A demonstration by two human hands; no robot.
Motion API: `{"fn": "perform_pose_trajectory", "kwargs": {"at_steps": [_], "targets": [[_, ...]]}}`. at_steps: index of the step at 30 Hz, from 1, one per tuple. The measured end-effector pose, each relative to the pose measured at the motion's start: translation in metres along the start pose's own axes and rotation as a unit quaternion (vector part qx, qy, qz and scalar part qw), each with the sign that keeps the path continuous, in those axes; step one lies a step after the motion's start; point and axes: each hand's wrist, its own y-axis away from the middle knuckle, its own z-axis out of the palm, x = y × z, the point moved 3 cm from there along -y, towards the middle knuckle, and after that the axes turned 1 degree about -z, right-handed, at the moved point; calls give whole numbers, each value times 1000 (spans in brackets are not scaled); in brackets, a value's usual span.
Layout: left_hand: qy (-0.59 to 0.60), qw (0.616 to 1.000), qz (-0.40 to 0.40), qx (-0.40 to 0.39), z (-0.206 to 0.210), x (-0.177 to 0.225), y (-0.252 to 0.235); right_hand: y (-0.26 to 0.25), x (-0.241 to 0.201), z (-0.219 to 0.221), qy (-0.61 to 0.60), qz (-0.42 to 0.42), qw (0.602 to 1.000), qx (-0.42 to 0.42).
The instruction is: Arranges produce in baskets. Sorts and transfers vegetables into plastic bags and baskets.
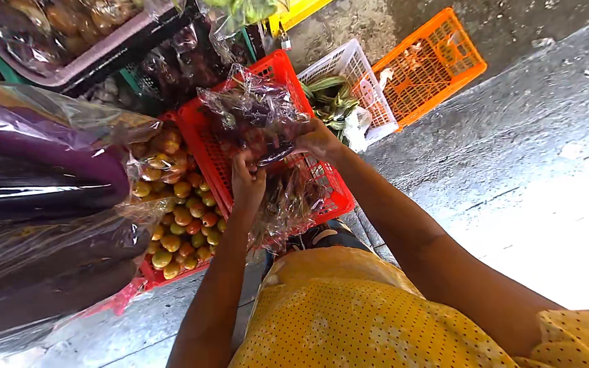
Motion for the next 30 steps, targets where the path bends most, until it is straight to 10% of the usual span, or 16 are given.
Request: {"fn": "perform_pose_trajectory", "kwargs": {"at_steps": [7,14,22,30], "targets": [[-10,970,111,-214,29,47,-68,38,-14,-12,31,-16,999,1],[-82,972,140,-170,41,69,-77,49,-17,-32,313,-128,939,61],[-4,974,207,-90,68,39,-4,97,4,-24,462,-246,850,58],[-102,943,221,-227,91,-19,78,150,78,-11,497,-216,840,-47]]}}
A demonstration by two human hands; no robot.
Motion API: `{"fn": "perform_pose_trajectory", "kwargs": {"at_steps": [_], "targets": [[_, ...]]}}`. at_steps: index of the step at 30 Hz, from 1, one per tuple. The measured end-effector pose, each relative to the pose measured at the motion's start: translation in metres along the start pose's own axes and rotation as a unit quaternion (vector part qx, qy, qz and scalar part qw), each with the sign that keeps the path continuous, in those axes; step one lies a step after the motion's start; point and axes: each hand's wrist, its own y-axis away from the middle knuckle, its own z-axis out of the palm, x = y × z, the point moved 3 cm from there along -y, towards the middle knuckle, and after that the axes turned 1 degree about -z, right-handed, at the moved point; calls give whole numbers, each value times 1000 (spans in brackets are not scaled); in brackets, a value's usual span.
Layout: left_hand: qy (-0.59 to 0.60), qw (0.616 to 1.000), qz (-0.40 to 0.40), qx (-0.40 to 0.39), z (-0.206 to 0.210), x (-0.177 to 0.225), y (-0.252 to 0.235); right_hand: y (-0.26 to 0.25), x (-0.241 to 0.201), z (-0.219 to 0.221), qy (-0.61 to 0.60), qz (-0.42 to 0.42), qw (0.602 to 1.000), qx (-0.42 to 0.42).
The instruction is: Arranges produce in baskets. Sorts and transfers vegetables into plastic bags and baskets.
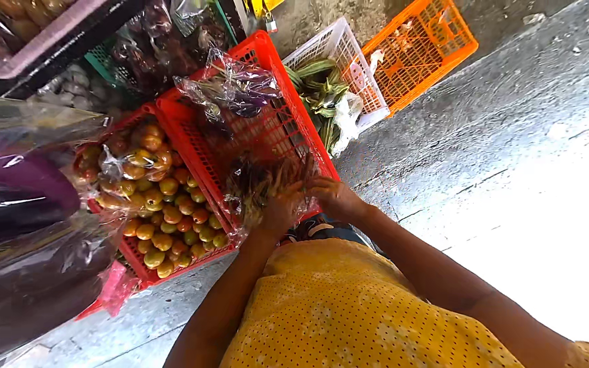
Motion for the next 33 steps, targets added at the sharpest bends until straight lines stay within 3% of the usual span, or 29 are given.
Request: {"fn": "perform_pose_trajectory", "kwargs": {"at_steps": [4,8,10,12,14,17,20,22,26,30,33], "targets": [[-27,998,65,7,10,1,14,-16,-3,-6,-30,65,997,20],[-42,985,166,10,-4,13,28,-55,0,-7,30,169,967,-189],[-46,983,171,58,-34,17,24,-77,-5,-17,60,190,952,-232],[-73,983,88,141,-73,6,8,-97,-12,-28,75,191,955,-215],[-86,977,-56,189,-113,-19,-18,-115,-17,-37,92,166,966,-176],[-37,935,-248,252,-161,-64,-68,-135,-23,-37,86,153,975,-134],[51,873,-389,290,-173,-103,-113,-135,-24,-17,70,147,978,-128],[79,846,-427,310,-170,-127,-138,-130,-23,-2,51,153,974,-159],[96,820,-426,369,-166,-133,-146,-103,-7,20,26,158,966,-203],[288,764,-321,479,-155,-127,-102,-81,9,22,-8,158,969,-187],[429,709,-251,500,-147,-112,-60,-75,11,17,-40,159,974,-157]]}}
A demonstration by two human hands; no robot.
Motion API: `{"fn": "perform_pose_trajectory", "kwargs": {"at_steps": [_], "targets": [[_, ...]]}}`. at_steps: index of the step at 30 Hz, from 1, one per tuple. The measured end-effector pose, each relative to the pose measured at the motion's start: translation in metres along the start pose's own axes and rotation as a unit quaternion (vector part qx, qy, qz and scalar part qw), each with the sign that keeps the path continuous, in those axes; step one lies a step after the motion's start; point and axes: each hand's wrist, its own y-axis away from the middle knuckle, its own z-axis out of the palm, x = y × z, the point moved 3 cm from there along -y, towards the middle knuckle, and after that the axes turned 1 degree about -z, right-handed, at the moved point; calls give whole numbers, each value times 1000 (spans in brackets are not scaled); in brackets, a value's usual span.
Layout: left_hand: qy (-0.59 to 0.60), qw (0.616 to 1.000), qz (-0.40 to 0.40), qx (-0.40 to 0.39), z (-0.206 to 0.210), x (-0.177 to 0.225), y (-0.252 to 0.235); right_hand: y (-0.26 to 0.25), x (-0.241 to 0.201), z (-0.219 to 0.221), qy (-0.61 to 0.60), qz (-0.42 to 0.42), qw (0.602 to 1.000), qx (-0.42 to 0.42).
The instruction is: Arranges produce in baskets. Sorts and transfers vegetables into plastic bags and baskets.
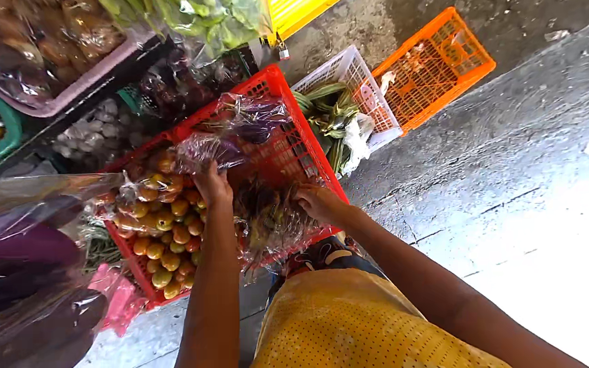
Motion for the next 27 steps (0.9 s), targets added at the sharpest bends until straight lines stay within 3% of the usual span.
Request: {"fn": "perform_pose_trajectory", "kwargs": {"at_steps": [5,9,13,16,18,22,24,27], "targets": [[83,992,-82,-50,-21,8,39,-6,-8,-6,23,7,1000,-18],[69,986,-120,-95,-7,5,56,-7,-7,0,45,-20,999,-15],[32,979,-74,-188,18,-7,58,3,-8,3,81,-14,995,-51],[-72,962,5,-263,29,-22,54,9,-3,6,84,-22,995,-46],[-192,914,64,-352,31,-29,56,12,-2,5,82,-17,995,-51],[-377,746,171,-521,17,-38,81,16,-11,-12,34,16,999,-20],[-406,709,205,-538,3,-45,95,11,-11,-23,6,34,999,27],[-433,692,239,-526,-10,-50,113,-6,-15,-33,-43,30,992,116]]}}
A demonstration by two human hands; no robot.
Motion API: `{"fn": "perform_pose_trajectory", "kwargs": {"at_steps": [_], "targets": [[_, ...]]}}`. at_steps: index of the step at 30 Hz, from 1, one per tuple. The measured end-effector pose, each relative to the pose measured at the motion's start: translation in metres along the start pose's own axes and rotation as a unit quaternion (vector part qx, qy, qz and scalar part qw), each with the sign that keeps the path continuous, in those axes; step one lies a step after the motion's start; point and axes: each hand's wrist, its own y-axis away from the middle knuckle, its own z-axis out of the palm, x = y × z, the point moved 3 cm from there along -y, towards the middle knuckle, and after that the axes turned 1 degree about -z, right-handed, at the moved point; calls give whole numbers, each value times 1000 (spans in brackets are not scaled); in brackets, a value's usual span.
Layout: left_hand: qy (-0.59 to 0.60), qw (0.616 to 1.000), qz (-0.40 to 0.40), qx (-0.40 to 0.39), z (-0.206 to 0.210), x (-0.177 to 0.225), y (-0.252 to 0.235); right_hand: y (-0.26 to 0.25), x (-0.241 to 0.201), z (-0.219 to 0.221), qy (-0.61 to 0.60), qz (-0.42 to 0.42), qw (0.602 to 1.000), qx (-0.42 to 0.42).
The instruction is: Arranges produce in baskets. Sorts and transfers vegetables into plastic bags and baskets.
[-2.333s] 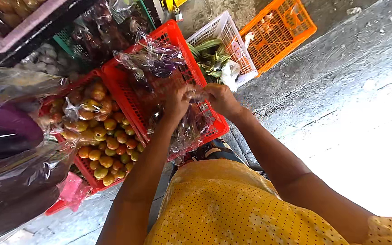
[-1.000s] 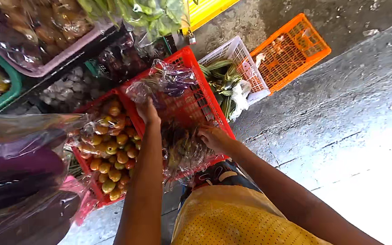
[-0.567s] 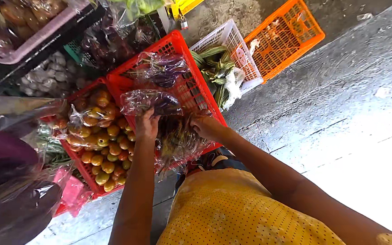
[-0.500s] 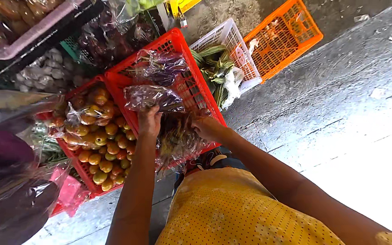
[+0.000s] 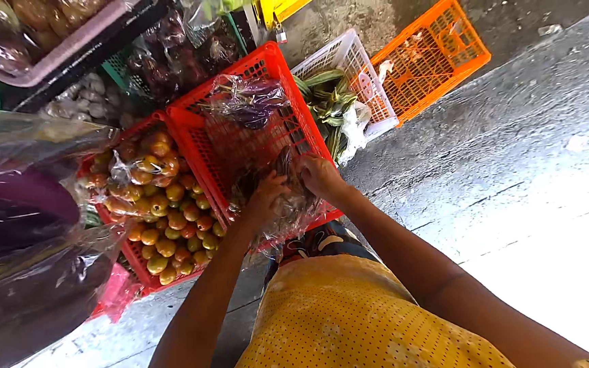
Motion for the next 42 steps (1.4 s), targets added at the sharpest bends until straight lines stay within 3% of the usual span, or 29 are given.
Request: {"fn": "perform_pose_trajectory", "kwargs": {"at_steps": [5,10,13,16,19,22,24,27,31,36,42], "targets": [[-43,997,62,-7,11,23,18,-43,-8,36,52,-77,996,-13],[55,997,53,31,-32,52,20,-43,7,62,78,8,995,-54],[-21,990,-22,135,-76,40,-8,-33,17,57,50,51,996,-57],[-44,961,-165,219,-115,7,-56,-30,27,54,40,64,995,-64],[-14,921,-289,261,-133,-23,-104,-29,29,54,34,61,995,-68],[-36,899,-338,275,-134,-37,-141,-28,28,54,20,62,996,-66],[-46,888,-335,312,-137,-35,-157,-27,28,53,13,61,996,-67],[54,888,-267,372,-145,-16,-167,-28,30,50,-5,59,996,-71],[222,904,-146,336,-151,23,-153,-31,30,45,-29,71,995,-68],[437,849,-82,285,-155,49,-120,-32,33,41,-44,63,996,-54],[541,794,-69,269,-148,39,-91,-35,39,43,-91,11,995,31]]}}
